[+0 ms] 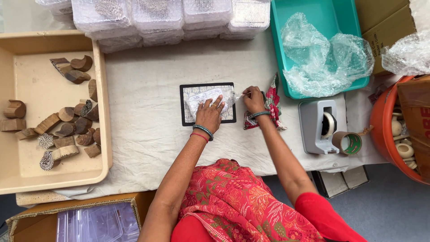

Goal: The person wipes a small decorative wooden object with a cloth, places it into a clear plastic container, and then wraps the container with bubble wrap. They secure the bubble wrap using a tape dispenser and tape. The person repeats this process for another item.

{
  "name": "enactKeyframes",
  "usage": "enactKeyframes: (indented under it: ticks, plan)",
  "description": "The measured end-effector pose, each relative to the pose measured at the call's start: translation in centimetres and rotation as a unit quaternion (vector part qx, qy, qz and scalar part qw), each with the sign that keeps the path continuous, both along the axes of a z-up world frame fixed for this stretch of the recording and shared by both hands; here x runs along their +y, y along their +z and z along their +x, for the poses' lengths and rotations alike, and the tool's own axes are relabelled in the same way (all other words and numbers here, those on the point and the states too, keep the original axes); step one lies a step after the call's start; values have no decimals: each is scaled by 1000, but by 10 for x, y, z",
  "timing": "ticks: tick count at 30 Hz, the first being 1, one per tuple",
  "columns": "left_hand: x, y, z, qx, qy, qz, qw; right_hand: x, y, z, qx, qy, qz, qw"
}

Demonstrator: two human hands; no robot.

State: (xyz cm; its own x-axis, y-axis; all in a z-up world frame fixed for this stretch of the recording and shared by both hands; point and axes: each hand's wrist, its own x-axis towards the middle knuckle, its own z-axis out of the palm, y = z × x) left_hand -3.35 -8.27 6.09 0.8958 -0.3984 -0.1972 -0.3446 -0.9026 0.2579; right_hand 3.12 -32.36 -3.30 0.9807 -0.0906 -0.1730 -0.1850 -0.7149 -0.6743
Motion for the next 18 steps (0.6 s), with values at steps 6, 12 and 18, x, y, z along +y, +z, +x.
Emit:
enactKeyframes:
  ticks: [6,12,18]
  plan:
    - [0,4,0,7,4,-4,1000,19,26,-3,-168,148,92,970]
    - [1,5,0,15,6,5,1000,19,-24,-1,-24,-12,28,999]
    - [-1,1,0,7,4,-3,1000,37,35,8,53,-16,141,989]
